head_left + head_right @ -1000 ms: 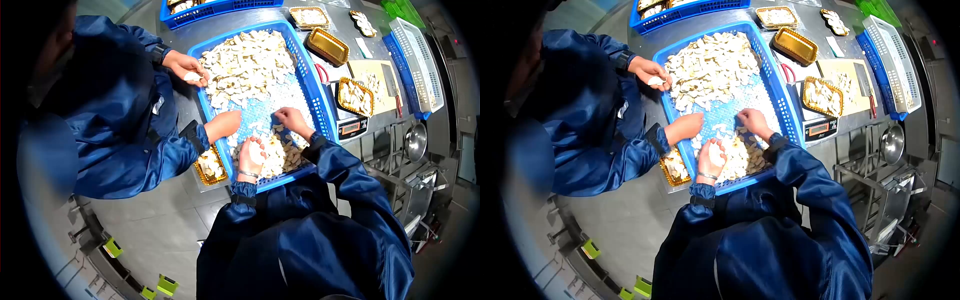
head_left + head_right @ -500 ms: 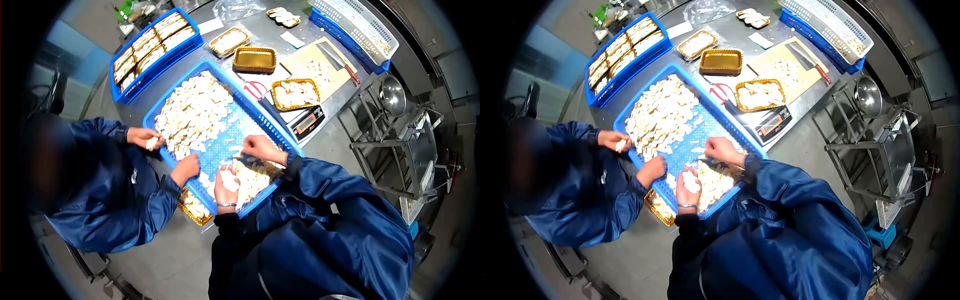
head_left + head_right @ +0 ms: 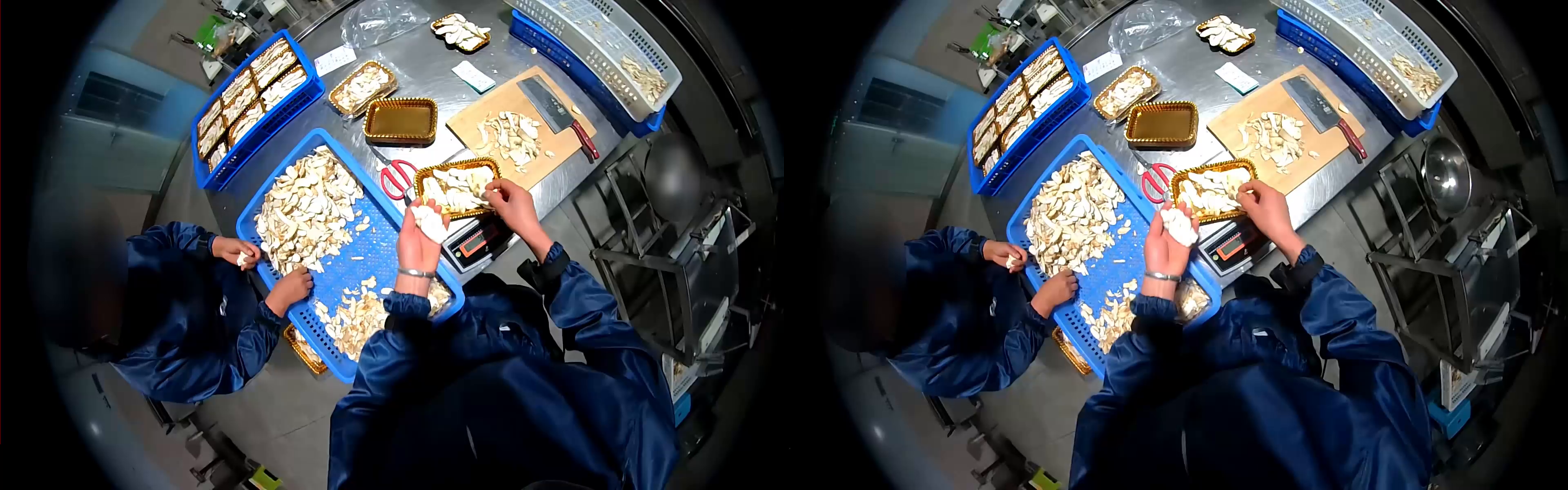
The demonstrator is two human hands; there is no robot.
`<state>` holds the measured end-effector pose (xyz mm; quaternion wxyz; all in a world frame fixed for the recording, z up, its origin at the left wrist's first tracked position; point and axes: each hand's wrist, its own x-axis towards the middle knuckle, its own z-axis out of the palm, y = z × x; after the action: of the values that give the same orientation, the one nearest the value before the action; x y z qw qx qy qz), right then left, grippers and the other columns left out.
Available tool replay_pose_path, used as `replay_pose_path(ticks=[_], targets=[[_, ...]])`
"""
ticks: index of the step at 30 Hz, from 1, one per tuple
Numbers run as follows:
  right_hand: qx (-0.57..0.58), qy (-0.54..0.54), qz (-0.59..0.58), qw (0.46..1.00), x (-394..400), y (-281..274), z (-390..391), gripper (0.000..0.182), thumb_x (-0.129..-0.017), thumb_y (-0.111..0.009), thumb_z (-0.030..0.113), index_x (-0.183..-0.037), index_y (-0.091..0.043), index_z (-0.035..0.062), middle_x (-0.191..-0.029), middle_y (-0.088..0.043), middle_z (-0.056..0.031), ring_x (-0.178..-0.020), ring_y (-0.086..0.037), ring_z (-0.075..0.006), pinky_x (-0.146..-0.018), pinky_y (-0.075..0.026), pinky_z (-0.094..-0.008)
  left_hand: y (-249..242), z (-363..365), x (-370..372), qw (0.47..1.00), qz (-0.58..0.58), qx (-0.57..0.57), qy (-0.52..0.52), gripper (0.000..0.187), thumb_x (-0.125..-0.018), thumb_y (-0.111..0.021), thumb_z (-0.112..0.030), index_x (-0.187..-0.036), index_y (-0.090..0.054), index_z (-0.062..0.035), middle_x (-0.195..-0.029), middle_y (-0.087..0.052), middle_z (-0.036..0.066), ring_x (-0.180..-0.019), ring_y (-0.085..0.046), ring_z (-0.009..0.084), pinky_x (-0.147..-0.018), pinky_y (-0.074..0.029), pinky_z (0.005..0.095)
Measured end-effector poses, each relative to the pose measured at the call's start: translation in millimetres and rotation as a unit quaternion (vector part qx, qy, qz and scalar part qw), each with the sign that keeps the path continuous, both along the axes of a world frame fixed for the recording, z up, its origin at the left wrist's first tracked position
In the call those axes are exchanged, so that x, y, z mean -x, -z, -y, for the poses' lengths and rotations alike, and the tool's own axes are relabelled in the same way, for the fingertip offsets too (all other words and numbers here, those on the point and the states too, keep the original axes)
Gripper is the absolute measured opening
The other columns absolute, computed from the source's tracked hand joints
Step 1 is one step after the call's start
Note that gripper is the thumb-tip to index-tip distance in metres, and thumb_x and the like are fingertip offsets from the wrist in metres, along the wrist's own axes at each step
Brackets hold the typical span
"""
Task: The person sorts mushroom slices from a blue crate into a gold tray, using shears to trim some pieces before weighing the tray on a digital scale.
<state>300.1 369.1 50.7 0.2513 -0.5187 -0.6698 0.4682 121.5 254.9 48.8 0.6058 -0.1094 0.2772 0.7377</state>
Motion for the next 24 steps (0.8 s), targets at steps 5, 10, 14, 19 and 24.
replay_pose_path(ticks=[5, 10, 14, 19, 24], targets=[[0.086, -0.021, -0.061, 0.994, -23, -5, 2, 0.018, -0.083, -0.059, 0.017, -0.089, -0.063, 0.0012, -0.063, -0.056, 0.0005, -0.055, -0.05, -0.0051, -0.052, -0.042, -0.0217, 7, -40, -4, 0.994, -0.1, 0.019, -0.043, 0.029, -0.092, -0.041, -0.007, -0.121, -0.042, -0.0079, -0.12, -0.051, 0.014, -0.112, -0.049, 0.0285, -0.094, -0.042, 0.0448], [0.128, -0.021, -0.068, 0.989, -34, -4, -2, 0.018, -0.085, -0.057, 0.017, -0.092, -0.062, 0.0009, -0.068, -0.058, 0.0003, -0.054, -0.05, -0.0052, -0.051, -0.041, -0.0204, 6, -49, 1, 0.976, -0.201, 0.053, -0.064, 0.033, -0.091, -0.039, 0.0, -0.124, -0.038, -0.0051, -0.124, -0.047, 0.015, -0.115, -0.046, 0.0283, -0.097, -0.04, 0.0435], [0.185, -0.021, -0.104, 0.977, -31, 0, -4, 0.018, -0.084, -0.06, 0.018, -0.089, -0.062, 0.0009, -0.068, -0.059, 0.0006, -0.054, -0.051, -0.005, -0.05, -0.041, -0.0197, 13, -38, 11, 0.99, -0.12, 0.01, -0.071, 0.032, -0.092, -0.04, -0.002, -0.123, -0.038, -0.0068, -0.123, -0.048, 0.014, -0.115, -0.046, 0.0297, -0.097, -0.039, 0.0463], [0.219, -0.038, -0.113, 0.968, -22, -10, -3, 0.019, -0.085, -0.059, 0.019, -0.091, -0.061, 0.0017, -0.068, -0.059, 0.0008, -0.053, -0.05, -0.0046, -0.049, -0.04, -0.0184, 8, -32, 12, 0.99, -0.113, 0.016, -0.084, 0.032, -0.091, -0.041, -0.002, -0.123, -0.039, -0.0075, -0.125, -0.047, 0.015, -0.118, -0.044, 0.0308, -0.099, -0.037, 0.047], [0.282, -0.048, -0.161, 0.945, -6, -34, 0, 0.025, -0.09, -0.054, 0.024, -0.099, -0.058, 0.0015, -0.071, -0.059, -0.0004, -0.056, -0.051, -0.0048, -0.05, -0.041, -0.0185, -2, -25, 9, 0.994, -0.063, -0.008, -0.084, 0.03, -0.092, -0.041, -0.003, -0.121, -0.042, -0.0076, -0.124, -0.048, 0.014, -0.118, -0.044, 0.0293, -0.101, -0.035, 0.0454]])
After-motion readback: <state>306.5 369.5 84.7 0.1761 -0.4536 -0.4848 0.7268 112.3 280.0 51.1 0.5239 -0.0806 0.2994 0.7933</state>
